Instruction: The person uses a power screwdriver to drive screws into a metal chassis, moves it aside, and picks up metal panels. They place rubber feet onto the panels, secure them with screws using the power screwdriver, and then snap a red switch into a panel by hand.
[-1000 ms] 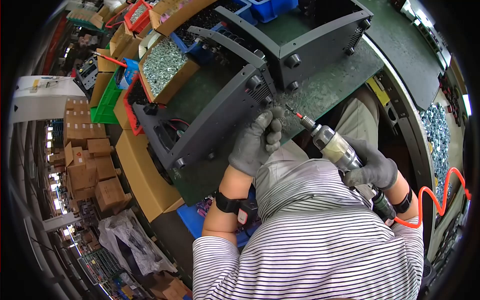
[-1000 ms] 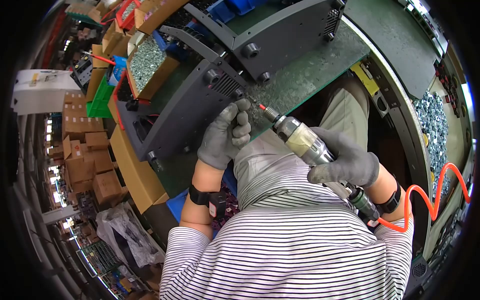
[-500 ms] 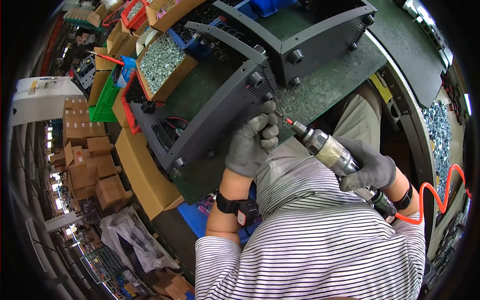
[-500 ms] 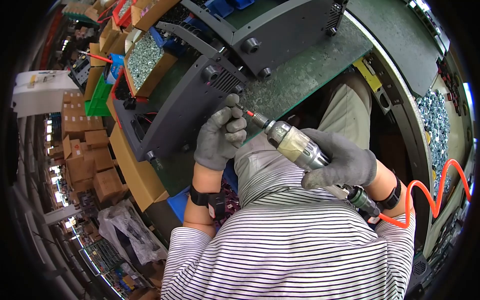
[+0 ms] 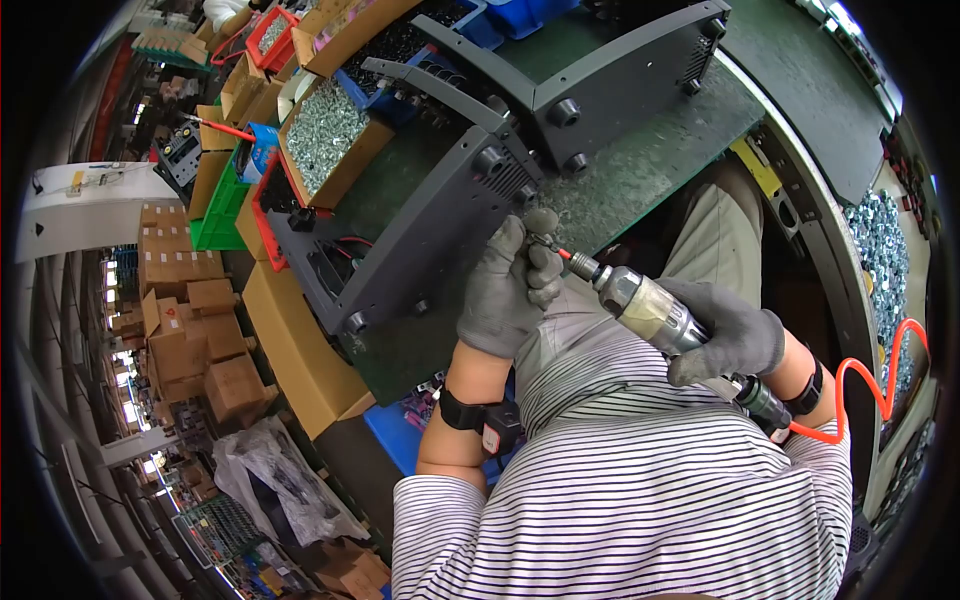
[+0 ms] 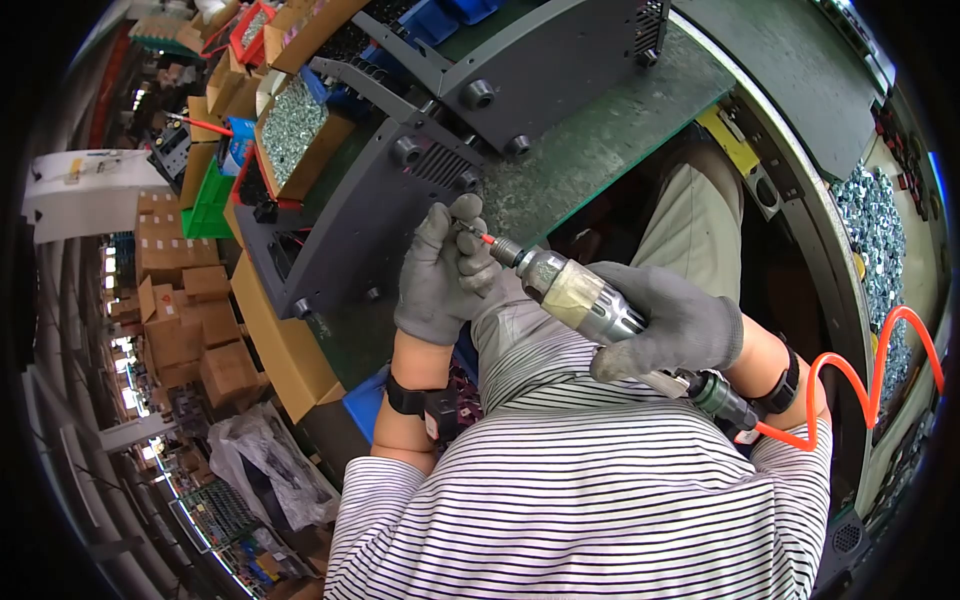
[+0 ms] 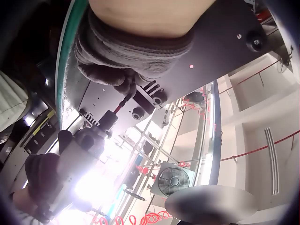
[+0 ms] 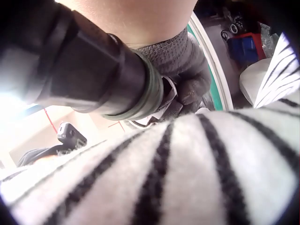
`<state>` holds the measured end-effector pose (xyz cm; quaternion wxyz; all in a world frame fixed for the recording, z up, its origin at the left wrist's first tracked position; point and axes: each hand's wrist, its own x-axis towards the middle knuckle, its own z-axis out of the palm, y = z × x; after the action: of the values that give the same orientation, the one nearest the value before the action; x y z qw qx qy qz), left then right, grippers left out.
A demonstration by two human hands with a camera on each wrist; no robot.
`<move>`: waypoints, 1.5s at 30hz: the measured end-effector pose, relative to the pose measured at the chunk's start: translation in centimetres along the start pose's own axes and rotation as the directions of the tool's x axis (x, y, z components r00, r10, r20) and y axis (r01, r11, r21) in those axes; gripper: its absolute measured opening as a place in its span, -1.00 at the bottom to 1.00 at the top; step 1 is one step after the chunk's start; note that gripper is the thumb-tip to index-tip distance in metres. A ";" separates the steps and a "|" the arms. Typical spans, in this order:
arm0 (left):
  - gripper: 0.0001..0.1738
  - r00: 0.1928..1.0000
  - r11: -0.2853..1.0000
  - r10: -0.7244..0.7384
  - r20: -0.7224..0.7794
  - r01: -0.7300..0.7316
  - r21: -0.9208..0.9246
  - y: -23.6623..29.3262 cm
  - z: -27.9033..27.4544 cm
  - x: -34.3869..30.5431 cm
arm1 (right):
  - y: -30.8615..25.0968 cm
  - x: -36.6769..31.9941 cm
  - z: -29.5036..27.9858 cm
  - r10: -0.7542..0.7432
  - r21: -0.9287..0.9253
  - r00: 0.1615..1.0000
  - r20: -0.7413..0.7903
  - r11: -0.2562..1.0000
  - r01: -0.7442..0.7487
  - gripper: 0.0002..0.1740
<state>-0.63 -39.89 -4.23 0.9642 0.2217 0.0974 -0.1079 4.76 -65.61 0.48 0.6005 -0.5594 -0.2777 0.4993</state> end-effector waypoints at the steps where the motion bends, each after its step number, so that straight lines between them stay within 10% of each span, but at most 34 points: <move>1: -0.61 1.000 1.000 -0.008 -0.003 0.008 0.015 -0.1 0.2 0.0 | 0.1 0.0 0.0 -0.021 0.006 1.000 -0.006 1.000 0.021 -0.15; 14: -0.62 0.964 0.894 0.179 -0.197 -0.075 0.442 -0.5 2.7 -1.6 | 0.6 -0.2 -0.4 -0.074 0.045 0.995 0.061 0.996 0.071 -0.18; 17: -0.63 0.992 0.546 0.035 -0.122 0.084 0.834 1.1 2.9 -2.4 | 0.9 0.3 -0.6 -0.078 0.036 0.997 -0.016 0.996 0.079 -0.15; 20: -0.60 0.883 -0.504 0.243 0.402 -0.239 0.830 3.9 8.4 -3.0 | 0.1 1.1 -0.8 -0.017 0.144 0.984 -0.180 0.989 0.044 -0.19; 24: -0.53 0.847 -0.732 0.397 0.353 0.060 0.679 8.7 12.2 -1.9 | 0.1 2.0 -1.0 -0.021 0.075 0.982 -0.189 0.997 0.036 -0.25; 26: -0.51 0.866 -0.924 0.249 0.433 0.078 0.374 10.5 11.5 0.1 | 0.0 2.4 -0.6 -0.033 0.120 0.982 -0.184 0.991 0.056 -0.26; 27: -0.51 0.864 -0.925 0.249 0.437 0.078 0.372 11.0 11.3 0.9 | -0.1 2.6 -0.4 -0.040 0.171 0.982 -0.186 0.983 0.073 -0.26; 29: -0.53 0.972 -0.750 0.150 -0.183 0.233 0.619 11.6 10.7 2.3 | 0.1 3.1 -0.4 -0.036 0.160 0.980 -0.194 0.985 0.068 -0.27; 30: -0.58 0.970 -0.639 0.048 -0.236 0.212 0.739 11.9 10.9 2.7 | 0.1 3.2 -0.4 -0.030 0.150 0.979 -0.203 0.987 0.061 -0.27; 45: -0.67 0.974 -0.595 -0.104 -0.203 0.103 0.797 13.5 9.0 3.5 | -1.6 3.9 0.6 0.029 0.174 0.977 -0.211 0.985 0.008 -0.43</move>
<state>7.38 -32.60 8.36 0.2249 0.9425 -0.0266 -0.2459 6.07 -61.64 1.28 0.6706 -0.5567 -0.1642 0.4620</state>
